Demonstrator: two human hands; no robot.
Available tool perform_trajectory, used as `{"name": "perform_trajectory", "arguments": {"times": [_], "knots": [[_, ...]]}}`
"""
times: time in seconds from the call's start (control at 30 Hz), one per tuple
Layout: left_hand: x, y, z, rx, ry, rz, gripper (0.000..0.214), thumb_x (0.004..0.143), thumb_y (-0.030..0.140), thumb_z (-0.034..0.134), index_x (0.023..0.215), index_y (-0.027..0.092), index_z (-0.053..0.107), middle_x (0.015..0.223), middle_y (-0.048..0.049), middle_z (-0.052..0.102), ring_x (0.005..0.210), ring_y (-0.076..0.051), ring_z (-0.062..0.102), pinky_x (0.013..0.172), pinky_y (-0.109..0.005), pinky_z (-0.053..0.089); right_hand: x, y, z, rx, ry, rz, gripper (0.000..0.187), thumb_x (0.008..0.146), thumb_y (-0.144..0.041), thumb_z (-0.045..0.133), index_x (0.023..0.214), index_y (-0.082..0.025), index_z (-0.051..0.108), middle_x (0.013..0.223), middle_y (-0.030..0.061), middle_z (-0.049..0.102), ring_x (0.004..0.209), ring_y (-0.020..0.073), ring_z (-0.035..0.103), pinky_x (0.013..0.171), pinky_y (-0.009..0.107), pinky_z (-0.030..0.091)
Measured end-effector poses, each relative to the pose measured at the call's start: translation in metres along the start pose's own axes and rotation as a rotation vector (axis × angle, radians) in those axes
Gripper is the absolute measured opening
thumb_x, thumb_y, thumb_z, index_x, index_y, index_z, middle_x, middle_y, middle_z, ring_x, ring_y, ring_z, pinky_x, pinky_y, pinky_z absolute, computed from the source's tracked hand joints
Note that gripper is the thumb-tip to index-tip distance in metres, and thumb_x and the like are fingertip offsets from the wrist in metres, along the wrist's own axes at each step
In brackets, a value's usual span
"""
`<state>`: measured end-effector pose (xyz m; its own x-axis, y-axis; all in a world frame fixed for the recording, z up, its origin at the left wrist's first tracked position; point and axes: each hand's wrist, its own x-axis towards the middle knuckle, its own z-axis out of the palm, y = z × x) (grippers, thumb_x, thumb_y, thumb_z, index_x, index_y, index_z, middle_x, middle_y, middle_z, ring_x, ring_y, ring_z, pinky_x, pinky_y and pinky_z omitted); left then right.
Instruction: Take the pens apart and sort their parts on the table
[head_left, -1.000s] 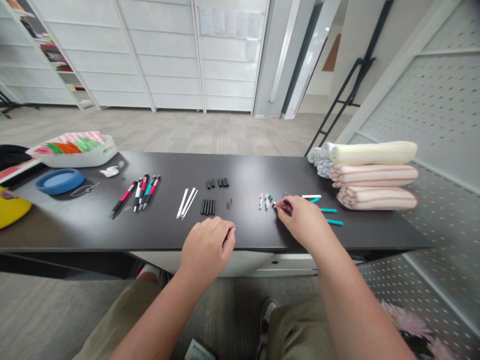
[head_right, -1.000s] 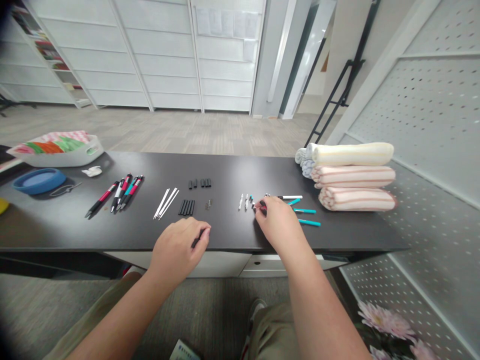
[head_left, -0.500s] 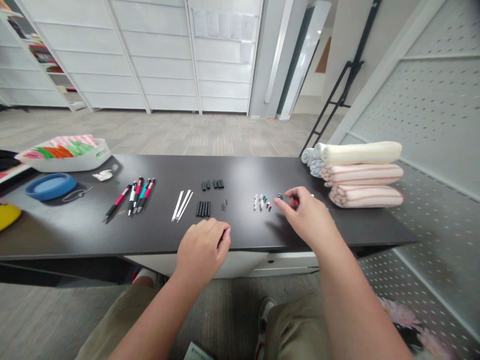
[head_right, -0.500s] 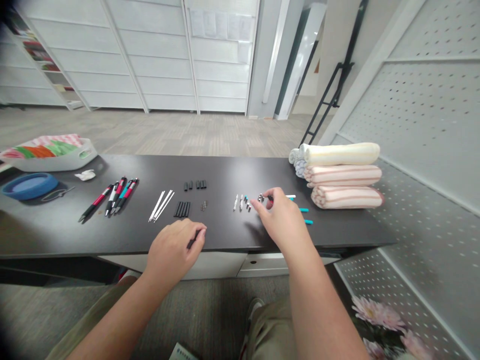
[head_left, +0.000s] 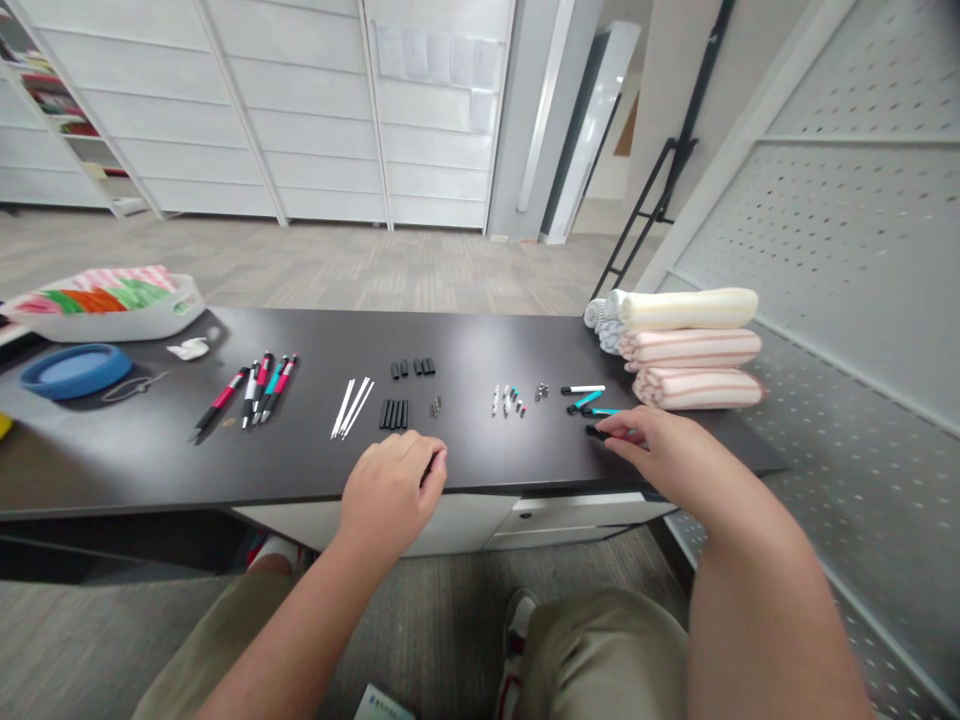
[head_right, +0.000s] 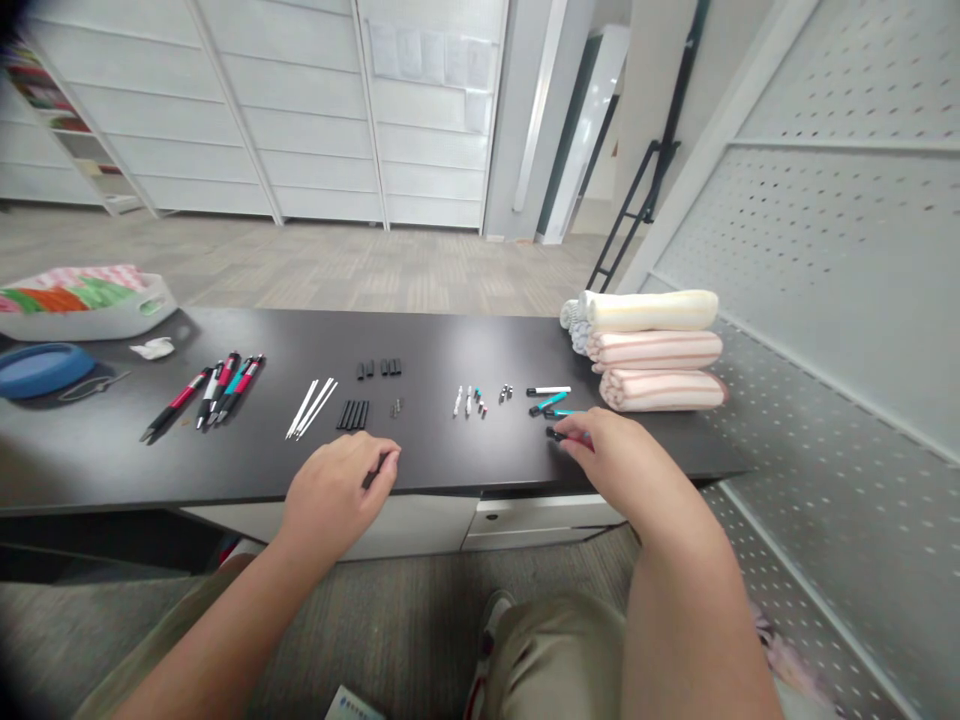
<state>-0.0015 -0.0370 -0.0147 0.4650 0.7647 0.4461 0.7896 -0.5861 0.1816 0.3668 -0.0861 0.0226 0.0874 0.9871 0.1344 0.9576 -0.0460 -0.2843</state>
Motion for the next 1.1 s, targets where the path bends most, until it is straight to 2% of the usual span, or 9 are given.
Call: {"name": "perform_trajectory", "arguments": {"times": [0.13,0.33,0.43,0.5,0.67,0.8,0.93,1.0,1.1], "knots": [[0.0,0.001,-0.001,0.0,-0.005,-0.006,0.018,0.104,0.028,0.053,0.098,0.023,0.069,0.088,-0.0033,0.069,0.08,-0.022,0.061,0.074,-0.036,0.038,0.001,-0.005,0.002,0.062,-0.02,0.005,0.013,0.083,-0.027,0.07,0.092,-0.026,0.079,0.084,0.0021,0.079,0.077,0.0224,0.073,0.075,0.033,0.054],[-0.001,0.002,-0.001,-0.013,-0.023,-0.035,0.017,0.103,0.027,0.054,0.096,0.023,0.069,0.089,-0.0034,0.07,0.082,-0.022,0.062,0.073,-0.036,0.039,0.004,0.012,0.014,0.027,0.116,-0.171,0.015,0.084,-0.034,0.069,0.091,-0.026,0.079,0.098,0.0058,0.079,0.089,0.0273,0.074,0.084,0.04,0.055],[-0.002,0.003,-0.002,-0.045,-0.034,-0.034,0.017,0.104,0.027,0.054,0.096,0.023,0.069,0.09,-0.004,0.07,0.083,-0.022,0.062,0.074,-0.036,0.041,0.006,0.018,0.017,0.003,0.195,-0.173,0.024,0.088,-0.043,0.065,0.093,-0.024,0.078,0.094,0.0076,0.079,0.082,0.0276,0.073,0.077,0.04,0.053],[-0.003,0.002,-0.006,-0.121,-0.028,-0.035,0.016,0.103,0.025,0.055,0.097,0.022,0.069,0.089,-0.0034,0.07,0.083,-0.021,0.063,0.075,-0.035,0.042,0.006,0.01,0.017,-0.038,0.244,-0.169,0.027,0.092,-0.046,0.062,0.095,-0.024,0.077,0.092,0.0074,0.078,0.079,0.0266,0.072,0.074,0.039,0.051],[0.001,-0.021,-0.025,-0.255,0.067,-0.127,0.015,0.102,0.021,0.053,0.098,0.021,0.067,0.088,-0.0025,0.07,0.083,-0.018,0.065,0.077,-0.031,0.046,0.003,-0.058,0.025,-0.029,0.362,-0.217,0.025,0.099,-0.042,0.057,0.094,-0.025,0.075,0.089,0.0047,0.076,0.078,0.0236,0.07,0.072,0.036,0.048],[0.005,-0.069,-0.044,-0.005,0.144,-0.3,0.016,0.1,0.025,0.054,0.099,0.019,0.069,0.092,-0.0071,0.07,0.09,-0.025,0.066,0.084,-0.036,0.05,0.001,-0.122,0.043,0.089,0.316,-0.387,0.026,0.104,-0.039,0.055,0.096,-0.024,0.075,0.089,0.0049,0.077,0.082,0.0221,0.071,0.079,0.033,0.05],[0.002,-0.119,-0.056,0.271,0.183,-0.51,0.025,0.1,0.032,0.054,0.105,0.016,0.072,0.108,-0.0159,0.069,0.102,-0.033,0.065,0.094,-0.044,0.051,0.002,-0.167,0.064,0.231,0.284,-0.464,0.026,0.107,-0.035,0.052,0.1,-0.024,0.074,0.093,0.0039,0.079,0.082,0.0189,0.073,0.08,0.03,0.05],[0.0,-0.134,-0.057,0.337,0.136,-0.591,0.028,0.098,0.035,0.057,0.109,0.015,0.073,0.112,-0.018,0.068,0.104,-0.035,0.064,0.092,-0.046,0.052,0.002,-0.183,0.073,0.249,0.253,-0.505,0.026,0.108,-0.034,0.05,0.102,-0.023,0.074,0.094,0.0039,0.079,0.083,0.0189,0.073,0.08,0.03,0.05],[0.0,-0.144,-0.056,0.333,0.075,-0.618,0.025,0.097,0.034,0.059,0.107,0.016,0.074,0.112,-0.0171,0.067,0.105,-0.035,0.064,0.092,-0.044,0.052,0.004,-0.202,0.084,0.245,0.229,-0.525,0.027,0.108,-0.035,0.049,0.103,-0.024,0.073,0.093,0.0036,0.08,0.082,0.0187,0.074,0.077,0.03,0.048]]}}
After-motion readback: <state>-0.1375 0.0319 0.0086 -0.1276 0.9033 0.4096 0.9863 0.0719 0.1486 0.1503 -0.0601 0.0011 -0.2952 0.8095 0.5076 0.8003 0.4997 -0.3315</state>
